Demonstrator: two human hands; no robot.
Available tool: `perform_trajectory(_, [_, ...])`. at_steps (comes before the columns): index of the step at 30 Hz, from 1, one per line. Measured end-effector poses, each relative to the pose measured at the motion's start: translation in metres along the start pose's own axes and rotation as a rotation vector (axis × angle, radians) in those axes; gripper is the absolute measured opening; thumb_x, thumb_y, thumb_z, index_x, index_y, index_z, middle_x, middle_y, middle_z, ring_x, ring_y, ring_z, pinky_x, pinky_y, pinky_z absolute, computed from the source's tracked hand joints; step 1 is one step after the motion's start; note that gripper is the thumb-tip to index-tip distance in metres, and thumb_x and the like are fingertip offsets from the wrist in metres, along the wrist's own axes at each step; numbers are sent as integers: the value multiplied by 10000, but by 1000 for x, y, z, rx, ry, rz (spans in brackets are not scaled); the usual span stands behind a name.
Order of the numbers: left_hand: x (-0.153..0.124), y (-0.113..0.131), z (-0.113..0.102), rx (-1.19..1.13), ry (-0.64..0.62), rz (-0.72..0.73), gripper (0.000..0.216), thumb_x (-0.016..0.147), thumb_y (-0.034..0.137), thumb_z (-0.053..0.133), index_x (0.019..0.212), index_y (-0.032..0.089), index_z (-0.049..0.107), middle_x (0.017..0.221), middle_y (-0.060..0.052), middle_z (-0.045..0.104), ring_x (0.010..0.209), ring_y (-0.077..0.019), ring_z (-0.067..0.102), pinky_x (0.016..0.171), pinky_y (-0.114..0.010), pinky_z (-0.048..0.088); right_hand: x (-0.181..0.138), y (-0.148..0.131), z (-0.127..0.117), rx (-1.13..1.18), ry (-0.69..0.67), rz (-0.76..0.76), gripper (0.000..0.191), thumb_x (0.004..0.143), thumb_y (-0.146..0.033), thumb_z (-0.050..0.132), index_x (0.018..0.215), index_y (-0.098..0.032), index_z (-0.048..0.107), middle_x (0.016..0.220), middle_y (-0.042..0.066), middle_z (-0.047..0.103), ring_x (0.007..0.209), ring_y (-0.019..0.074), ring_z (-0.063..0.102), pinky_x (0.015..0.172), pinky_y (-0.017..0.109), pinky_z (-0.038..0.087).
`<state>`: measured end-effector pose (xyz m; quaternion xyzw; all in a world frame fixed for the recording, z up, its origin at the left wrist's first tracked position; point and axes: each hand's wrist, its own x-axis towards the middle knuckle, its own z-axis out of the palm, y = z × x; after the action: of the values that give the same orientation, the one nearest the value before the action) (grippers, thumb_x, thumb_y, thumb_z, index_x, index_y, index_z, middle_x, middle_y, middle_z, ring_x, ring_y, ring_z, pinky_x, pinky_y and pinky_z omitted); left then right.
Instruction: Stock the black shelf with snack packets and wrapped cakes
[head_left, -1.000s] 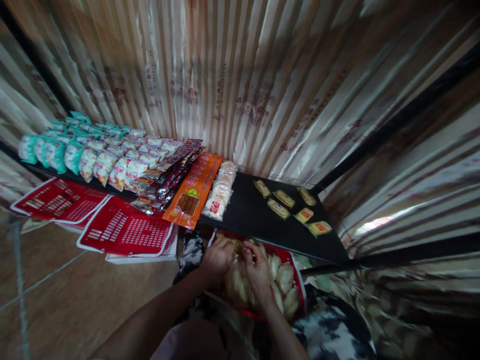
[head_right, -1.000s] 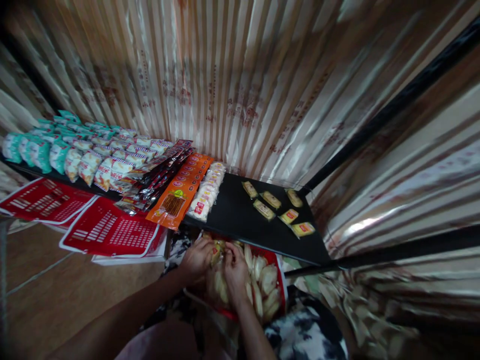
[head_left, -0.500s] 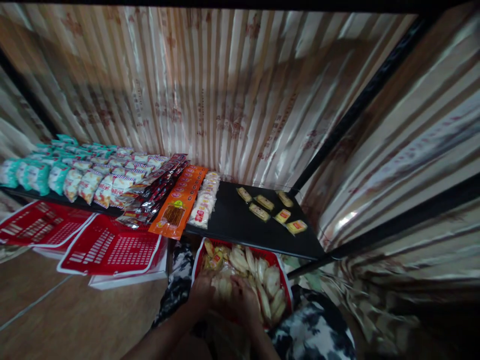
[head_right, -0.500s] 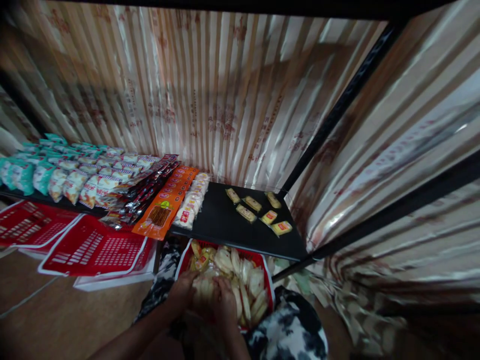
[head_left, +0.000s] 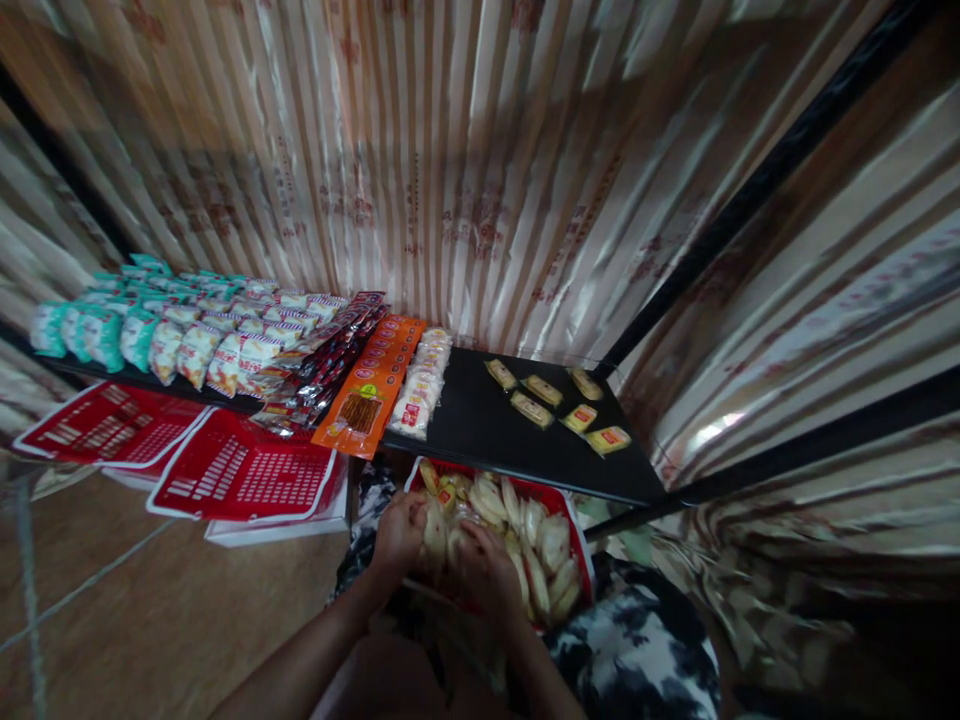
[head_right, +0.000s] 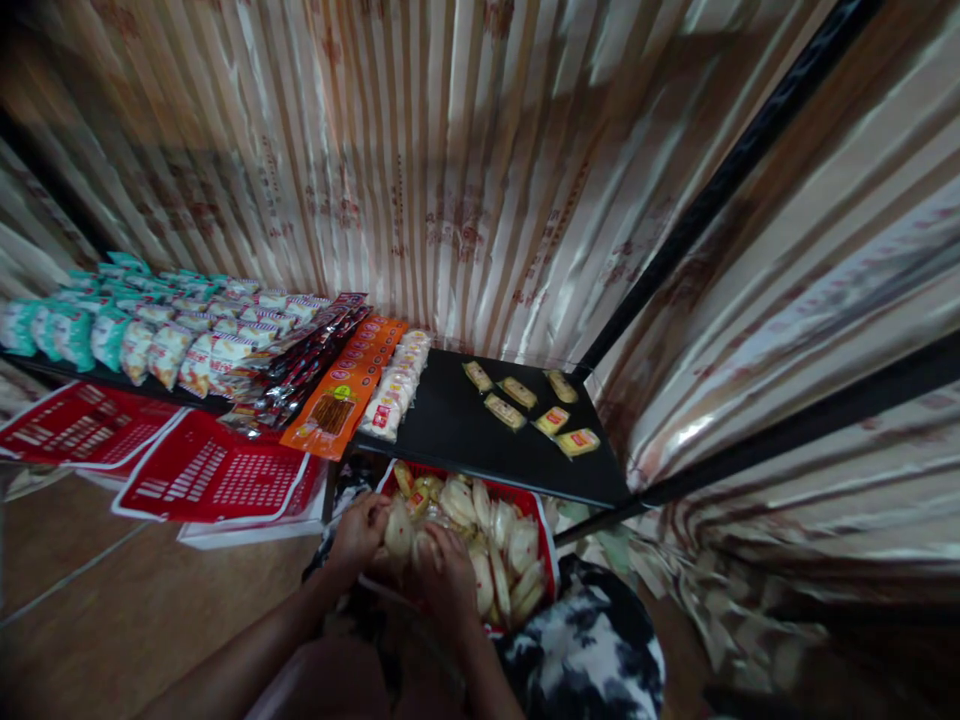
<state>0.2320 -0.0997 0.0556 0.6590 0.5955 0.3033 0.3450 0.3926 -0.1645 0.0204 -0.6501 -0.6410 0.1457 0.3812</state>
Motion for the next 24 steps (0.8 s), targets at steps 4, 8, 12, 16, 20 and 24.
perform_trajectory(4, [10, 11, -10, -123, 70, -59, 158, 760, 184, 484, 798, 162, 635, 747, -21, 583, 685, -137, 580, 662, -255, 470, 7, -23, 3, -25, -83, -140, 397, 806, -344, 540, 1171, -188, 563, 1154, 108, 629, 1082, 238, 573, 927, 404, 469])
perform_trajectory(8, [16, 23, -15, -391, 50, -212, 133, 748, 263, 520, 793, 166, 598, 644, 25, 535, 544, -110, 544, 461, -196, 430, 14, -32, 12, -65, -82, -223, 447, 810, -346, 543, 1224, -179, 528, 1186, 115, 613, 1117, 250, 554, 933, 430, 465])
perform_trajectory(12, [20, 30, -19, -572, -6, -289, 216, 724, 366, 558, 784, 159, 575, 605, 37, 538, 491, -98, 530, 438, -190, 432, 19, -33, 14, -23, 3, -160, 344, 885, -296, 411, 1169, -192, 575, 1145, 102, 642, 1085, 216, 581, 950, 419, 453])
perform_trajectory(16, [23, 27, -19, -562, -28, -223, 325, 728, 452, 546, 838, 151, 600, 658, 4, 572, 603, -128, 568, 500, -207, 459, 26, -37, 4, 105, -1, 48, 370, 881, -376, 401, 1113, -190, 621, 1080, 100, 675, 1011, 220, 619, 899, 375, 484])
perform_trajectory(20, [25, 17, -16, -410, 87, -101, 296, 769, 402, 513, 896, 159, 625, 793, -28, 602, 718, -137, 585, 662, -249, 486, 34, -42, -8, 306, 26, 293, 450, 825, -499, 449, 1083, -182, 638, 959, 84, 712, 868, 222, 660, 763, 328, 534])
perform_trajectory(24, [25, 8, -11, -269, 118, -80, 198, 749, 294, 539, 870, 169, 632, 843, -30, 609, 740, -135, 582, 739, -278, 481, 42, -43, -10, 519, 43, 411, 502, 771, -543, 516, 1087, -170, 629, 970, 93, 707, 867, 234, 657, 764, 339, 533])
